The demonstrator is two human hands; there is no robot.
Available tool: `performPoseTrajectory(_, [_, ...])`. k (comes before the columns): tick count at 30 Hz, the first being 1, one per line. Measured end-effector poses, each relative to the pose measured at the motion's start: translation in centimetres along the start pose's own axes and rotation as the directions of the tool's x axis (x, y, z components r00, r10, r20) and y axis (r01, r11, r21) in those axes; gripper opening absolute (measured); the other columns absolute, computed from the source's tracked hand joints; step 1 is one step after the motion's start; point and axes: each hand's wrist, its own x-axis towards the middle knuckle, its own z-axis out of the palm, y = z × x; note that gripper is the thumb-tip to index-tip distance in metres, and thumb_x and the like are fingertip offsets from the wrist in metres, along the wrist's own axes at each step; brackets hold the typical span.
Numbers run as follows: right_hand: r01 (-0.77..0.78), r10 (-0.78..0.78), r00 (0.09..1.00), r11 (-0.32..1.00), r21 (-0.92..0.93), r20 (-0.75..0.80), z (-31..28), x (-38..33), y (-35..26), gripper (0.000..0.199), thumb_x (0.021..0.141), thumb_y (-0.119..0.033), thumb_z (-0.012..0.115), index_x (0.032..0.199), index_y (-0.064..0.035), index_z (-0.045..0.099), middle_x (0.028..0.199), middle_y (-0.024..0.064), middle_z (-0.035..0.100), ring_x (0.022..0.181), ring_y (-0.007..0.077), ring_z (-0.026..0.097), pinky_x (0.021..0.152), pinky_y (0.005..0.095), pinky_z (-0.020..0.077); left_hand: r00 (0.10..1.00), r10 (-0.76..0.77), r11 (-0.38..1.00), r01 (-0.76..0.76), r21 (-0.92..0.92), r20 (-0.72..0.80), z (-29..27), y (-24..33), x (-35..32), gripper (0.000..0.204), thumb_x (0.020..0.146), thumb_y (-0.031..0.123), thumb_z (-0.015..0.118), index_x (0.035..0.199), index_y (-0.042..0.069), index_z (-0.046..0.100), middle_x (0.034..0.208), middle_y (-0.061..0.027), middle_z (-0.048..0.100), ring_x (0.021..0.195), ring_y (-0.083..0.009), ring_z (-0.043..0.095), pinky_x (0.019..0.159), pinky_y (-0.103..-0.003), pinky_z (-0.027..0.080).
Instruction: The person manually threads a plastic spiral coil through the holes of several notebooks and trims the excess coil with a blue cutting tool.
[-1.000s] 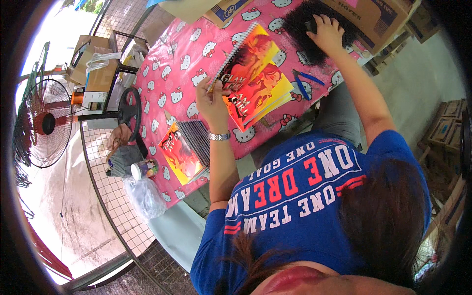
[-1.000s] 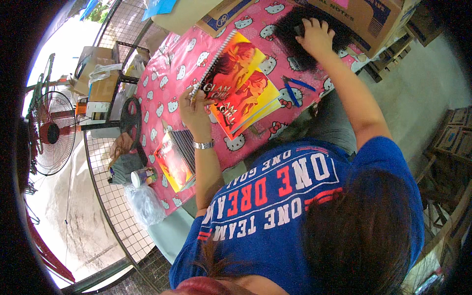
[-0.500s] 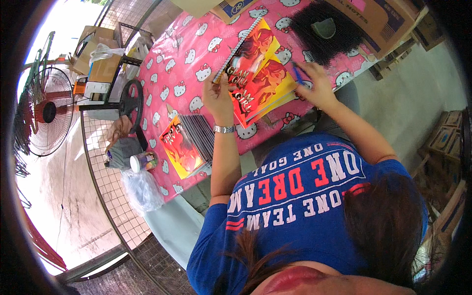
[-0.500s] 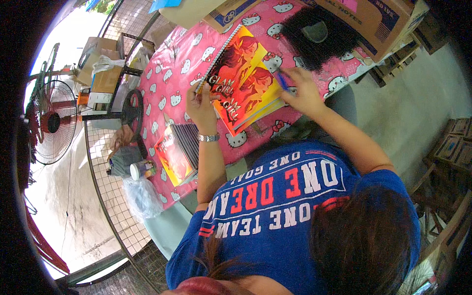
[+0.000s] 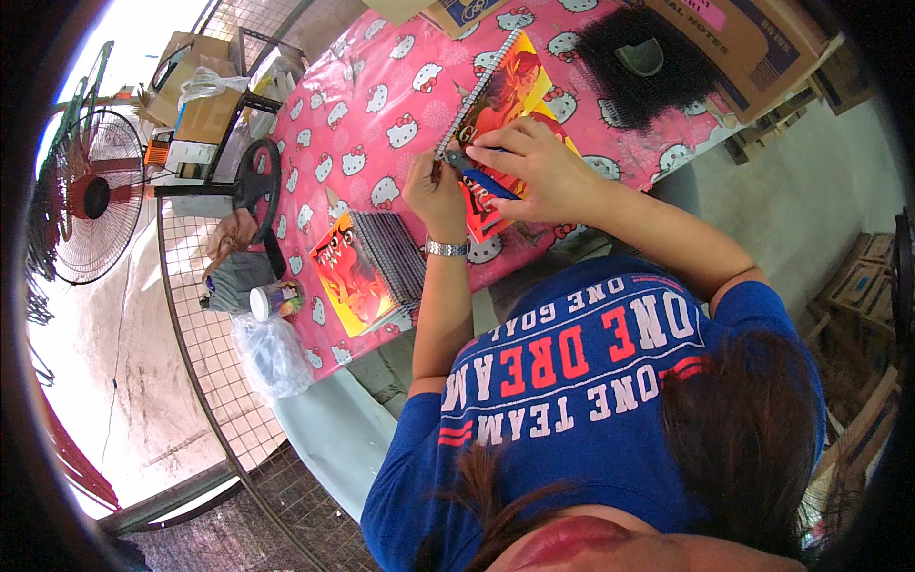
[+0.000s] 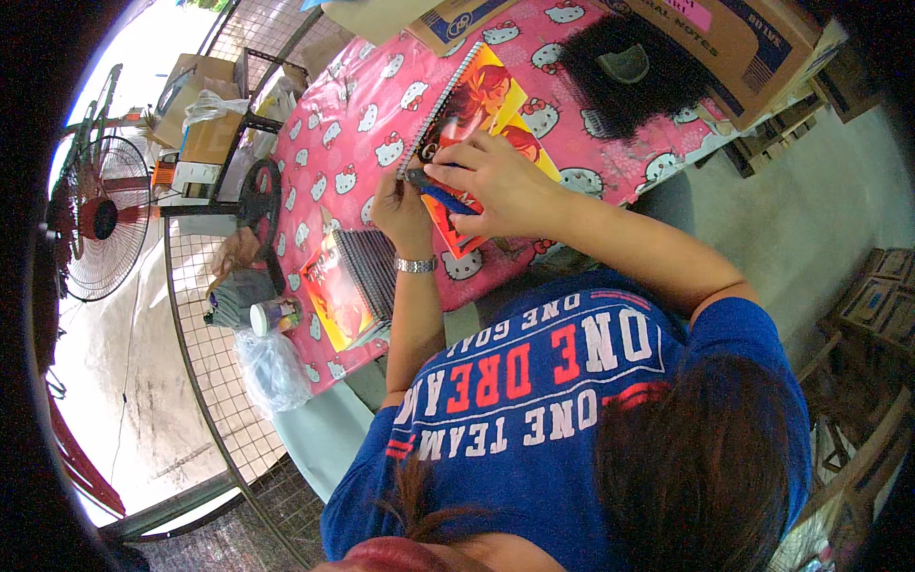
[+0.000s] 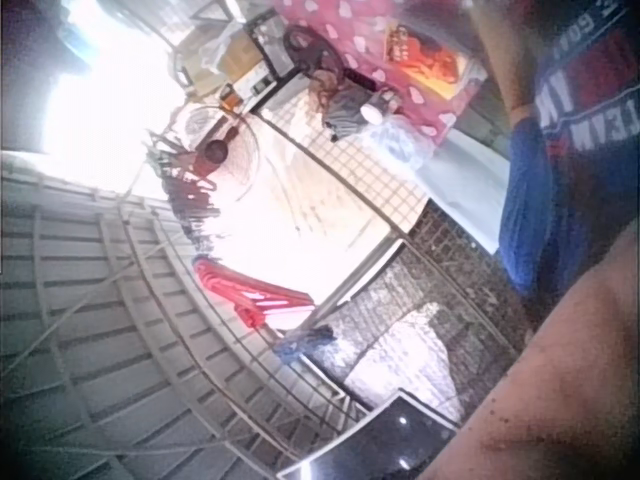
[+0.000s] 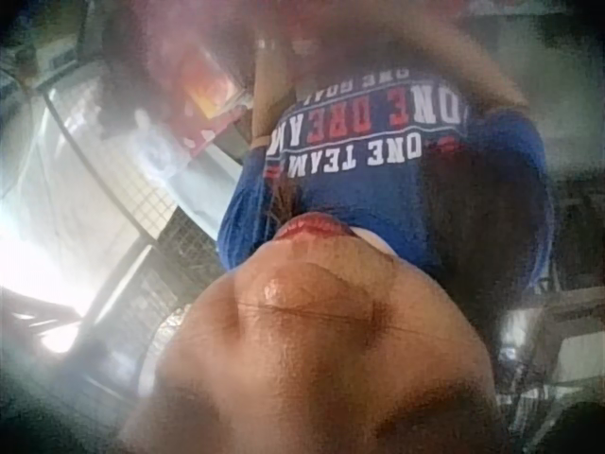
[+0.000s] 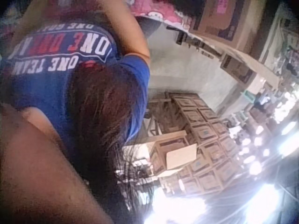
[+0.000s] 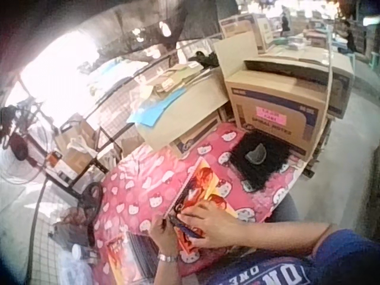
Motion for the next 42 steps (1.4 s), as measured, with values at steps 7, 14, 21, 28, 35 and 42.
performPoseTrajectory(7, [-0.572, 0.38, 0.806, 0.297, 0.765, 0.454, -1.3, 1.0, -1.3, 0.044, 0.088, -0.022, 0.066, 0.127, -0.0038, 0.058, 0.105, 0.0103, 0.063, 0.094, 0.014, 0.059, 0.087, 0.0285, 0.0466, 0.969, 0.243, 0.964, -0.235, 0.123, -0.049, -0.2, 0.6, -0.1, 0.015, 0.082, 0.0, 0.068, 0.097, -0.001, 0.069, 0.077, -0.0097, 0.065, 0.066, -0.0128, 0.059, 0.058, -0.026, 0.046])
performPoseTrajectory(14, [-0.266, 0.302, 0.928, 0.948, 0.177, -0.22, -1.5, -3.0, 5.6, 0.045, 0.085, -0.025, 0.066, 0.125, -0.0054, 0.058, 0.107, 0.0152, 0.061, 0.102, 0.0306, 0.06, 0.093, 0.0377, 0.0454, 0.864, -0.36, 0.905, 0.231, -0.358, -0.352, -11.3, 1.7, 1.0, 0.02, 0.087, 0.002, 0.059, 0.105, -0.001, 0.066, 0.089, -0.0133, 0.068, 0.069, -0.0188, 0.065, 0.06, -0.027, 0.054])
performPoseTrajectory(21, [-0.649, 0.652, 0.756, 0.758, -0.064, 0.051, 1.4, -11.0, 14.6, 0.035, 0.088, -0.029, 0.062, 0.109, -0.0018, 0.063, 0.104, 0.0206, 0.064, 0.099, 0.037, 0.061, 0.086, 0.0436, 0.0481, 0.665, -0.421, 0.901, 0.386, -0.198, -0.617, -24.3, -2.6, -6.2, 0.025, 0.092, 0.004, 0.059, 0.116, -0.004, 0.061, 0.088, -0.0083, 0.066, 0.049, -0.0061, 0.044, 0.04, -0.022, 0.034])
performPoseTrajectory(28, [-0.51, 0.523, 0.846, 0.736, -0.445, -0.106, 0.4, -5.0, 20.1, 0.035, 0.09, -0.032, 0.058, 0.104, -0.0005, 0.063, 0.099, 0.0205, 0.064, 0.093, 0.0377, 0.064, 0.08, 0.0444, 0.0524, 0.672, -0.344, 0.839, 0.534, 0.107, -0.655, -26.5, -9.3, -10.6, 0.026, 0.091, 0.003, 0.058, 0.115, -0.007, 0.063, 0.102, -0.0113, 0.068, 0.086, -0.016, 0.064, 0.077, -0.028, 0.051])
performPoseTrajectory(35, [-0.414, 0.549, 0.834, 0.562, -0.716, -0.051, 2.0, -5.0, 23.3, 0.027, 0.087, -0.024, 0.06, 0.104, -0.0021, 0.062, 0.102, 0.0171, 0.063, 0.093, 0.0339, 0.066, 0.079, 0.0443, 0.0561, 0.71, -0.332, 0.822, 0.541, 0.178, -0.621, -25.8, -8.3, -12.1, 0.027, 0.09, 0.003, 0.061, 0.115, -0.007, 0.064, 0.102, -0.0119, 0.069, 0.087, -0.0156, 0.064, 0.077, -0.029, 0.051])
performPoseTrajectory(42, [-0.584, 0.556, 0.806, 0.697, -0.417, -0.202, 0.6, -4.4, 24.0, 0.027, 0.083, -0.024, 0.06, 0.104, -0.0075, 0.066, 0.099, 0.0204, 0.066, 0.089, 0.0386, 0.065, 0.078, 0.0452, 0.0543, 0.66, -0.323, 0.753, 0.614, 0.238, -0.679, -25.6, -6.8, -12.2, 0.031, 0.091, 0.011, 0.062, 0.115, -0.006, 0.063, 0.108, -0.0145, 0.068, 0.09, -0.0203, 0.066, 0.077, -0.032, 0.052])
